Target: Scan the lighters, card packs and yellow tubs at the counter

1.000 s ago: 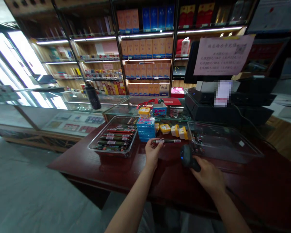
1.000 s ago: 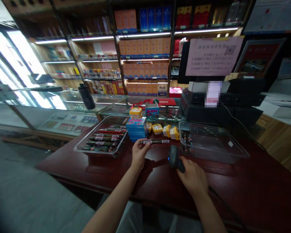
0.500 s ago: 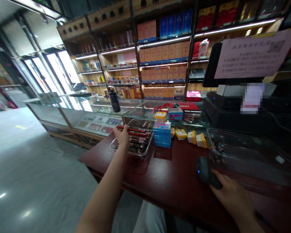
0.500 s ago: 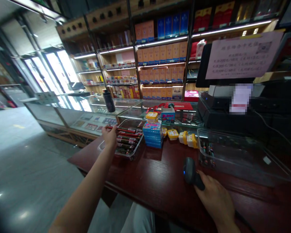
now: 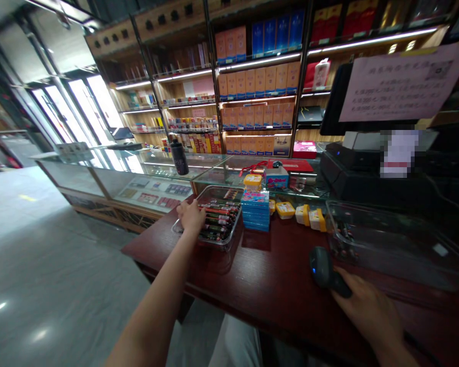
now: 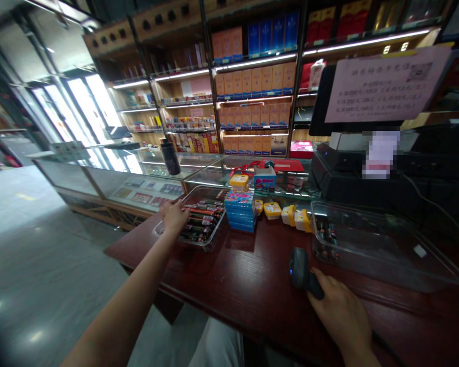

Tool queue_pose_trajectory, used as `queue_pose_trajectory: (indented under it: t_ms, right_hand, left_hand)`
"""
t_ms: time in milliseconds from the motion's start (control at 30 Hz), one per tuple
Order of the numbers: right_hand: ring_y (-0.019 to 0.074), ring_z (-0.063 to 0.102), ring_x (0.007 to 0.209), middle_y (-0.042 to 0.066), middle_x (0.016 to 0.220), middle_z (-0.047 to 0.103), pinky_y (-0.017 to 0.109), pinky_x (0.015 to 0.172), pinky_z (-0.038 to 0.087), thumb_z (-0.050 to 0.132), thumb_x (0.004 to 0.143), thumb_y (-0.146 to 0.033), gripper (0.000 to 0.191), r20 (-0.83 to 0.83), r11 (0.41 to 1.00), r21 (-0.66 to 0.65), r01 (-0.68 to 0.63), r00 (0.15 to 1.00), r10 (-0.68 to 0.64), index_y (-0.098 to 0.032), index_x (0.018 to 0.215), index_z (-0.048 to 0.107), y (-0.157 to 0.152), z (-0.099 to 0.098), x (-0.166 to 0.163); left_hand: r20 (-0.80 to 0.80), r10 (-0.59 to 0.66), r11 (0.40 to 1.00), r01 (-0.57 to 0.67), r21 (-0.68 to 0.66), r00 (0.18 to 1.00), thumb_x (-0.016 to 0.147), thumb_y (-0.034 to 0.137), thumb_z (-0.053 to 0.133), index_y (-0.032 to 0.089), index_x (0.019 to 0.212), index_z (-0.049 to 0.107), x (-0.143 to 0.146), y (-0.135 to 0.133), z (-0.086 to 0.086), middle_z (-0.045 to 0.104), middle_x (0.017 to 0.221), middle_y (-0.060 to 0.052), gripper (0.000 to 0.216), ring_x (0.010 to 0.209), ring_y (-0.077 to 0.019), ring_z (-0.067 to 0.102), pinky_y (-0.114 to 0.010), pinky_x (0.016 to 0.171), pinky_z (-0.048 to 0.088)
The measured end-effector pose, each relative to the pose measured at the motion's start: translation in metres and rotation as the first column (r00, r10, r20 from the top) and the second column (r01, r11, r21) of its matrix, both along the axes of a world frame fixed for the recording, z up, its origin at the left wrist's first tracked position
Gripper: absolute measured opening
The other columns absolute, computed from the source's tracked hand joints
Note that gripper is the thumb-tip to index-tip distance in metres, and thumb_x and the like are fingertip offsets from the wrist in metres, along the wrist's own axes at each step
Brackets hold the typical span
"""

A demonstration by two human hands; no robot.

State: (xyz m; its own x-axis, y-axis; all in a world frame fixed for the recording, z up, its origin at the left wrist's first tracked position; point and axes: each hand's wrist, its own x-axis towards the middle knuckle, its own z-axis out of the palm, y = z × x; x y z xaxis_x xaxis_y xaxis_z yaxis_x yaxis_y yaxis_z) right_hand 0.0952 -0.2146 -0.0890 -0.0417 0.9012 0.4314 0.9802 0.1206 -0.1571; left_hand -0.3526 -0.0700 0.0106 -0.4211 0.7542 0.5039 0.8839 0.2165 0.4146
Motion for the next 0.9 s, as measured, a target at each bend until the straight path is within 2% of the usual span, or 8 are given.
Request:
queue_pose_trajectory:
  t_ms: [67,167,267,433,533,633,733,900]
  right_hand:
    - [0.0218,0.066,0.082,0.005,0.102,0.070,0.036,0.068,0.048,0.038,0.088,-0.042,0.039,-0.008,1.000,-0.005,-0.004,1.000,0.004,-0.023,0.117,0.058,0.000,0.000,0.000]
    - [0.0220,0.066,0.082,0.004,0.100,0.070,0.036,0.068,0.049,0.038,0.089,-0.040,0.039,-0.001,1.000,-0.004,-0.009,1.000,0.009,-0.022,0.117,0.058,0.001,-0.001,0.000]
    - [0.0215,0.066,0.081,0.004,0.101,0.070,0.036,0.068,0.049,0.038,0.088,-0.040,0.039,0.008,1.000,0.018,-0.003,1.000,0.003,-0.023,0.116,0.058,0.001,-0.001,0.000]
    - [0.0216,0.066,0.082,0.004,0.099,0.070,0.034,0.065,0.048,0.041,0.088,-0.038,0.038,0.008,1.000,0.013,0.007,1.000,-0.008,-0.022,0.117,0.059,0.001,0.001,-0.002]
    - [0.0210,0.065,0.086,0.005,0.099,0.070,0.032,0.068,0.047,0.043,0.088,-0.035,0.037,0.009,1.000,-0.009,0.012,1.000,-0.012,-0.021,0.119,0.058,0.003,0.003,-0.002]
    - [0.0214,0.065,0.089,0.007,0.101,0.069,0.032,0.072,0.047,0.045,0.087,-0.034,0.037,-0.007,0.999,-0.036,-0.003,1.000,0.002,-0.020,0.119,0.058,0.005,0.006,-0.001]
    - [0.0210,0.064,0.087,0.006,0.099,0.069,0.032,0.073,0.046,0.048,0.086,-0.035,0.037,-0.036,0.998,-0.052,-0.024,0.999,0.023,-0.020,0.118,0.059,0.007,0.008,0.000]
    - [0.0210,0.063,0.086,0.006,0.095,0.068,0.031,0.073,0.046,0.053,0.084,-0.036,0.038,-0.044,0.999,-0.034,0.002,0.999,-0.003,-0.021,0.119,0.058,0.010,0.005,0.000]
  left_hand:
    - [-0.107,-0.146,0.987,0.138,-0.084,0.983,0.080,0.030,0.052,0.020,0.106,0.066,0.003,-0.002,-0.001,0.059,0.115,-0.013,0.031,0.112,-0.0298,0.049,-0.043,0.096,0.037]
    - [-0.179,-0.386,0.907,0.338,-0.251,0.905,0.087,0.032,0.042,0.023,0.109,0.067,0.006,-0.004,-0.005,0.062,0.114,-0.009,0.034,0.109,-0.0250,0.052,-0.037,0.097,0.038]
    - [-0.208,-0.413,0.891,0.346,-0.293,0.887,0.088,0.033,0.041,0.023,0.114,0.065,0.008,-0.007,-0.007,0.060,0.117,-0.010,0.036,0.112,-0.0261,0.051,-0.038,0.099,0.037]
    - [-0.186,-0.308,0.951,0.299,-0.080,0.933,0.082,0.032,0.051,0.020,0.121,0.060,0.035,-0.018,0.008,0.054,0.123,-0.013,0.042,0.117,-0.0301,0.048,-0.044,0.101,0.037]
    - [-0.206,-0.378,0.912,0.402,0.084,0.902,0.083,0.030,0.052,0.019,0.120,0.060,0.071,-0.023,0.025,0.055,0.121,-0.013,0.040,0.116,-0.0289,0.049,-0.043,0.101,0.037]
    - [-0.218,-0.522,0.814,0.558,0.160,0.824,0.083,0.027,0.052,0.022,0.116,0.062,0.118,-0.025,0.040,0.056,0.120,-0.011,0.036,0.113,-0.0275,0.050,-0.043,0.100,0.038]
    - [-0.185,-0.689,0.680,0.713,0.170,0.701,0.082,0.024,0.052,0.023,0.110,0.066,0.170,-0.022,0.046,0.059,0.117,-0.009,0.031,0.111,-0.0266,0.052,-0.043,0.099,0.039]
    - [-0.121,-0.917,0.377,0.925,0.049,0.380,0.077,0.016,0.054,0.021,0.105,0.069,0.262,-0.006,0.040,0.065,0.107,-0.010,0.032,0.101,-0.0259,0.057,-0.040,0.093,0.042]
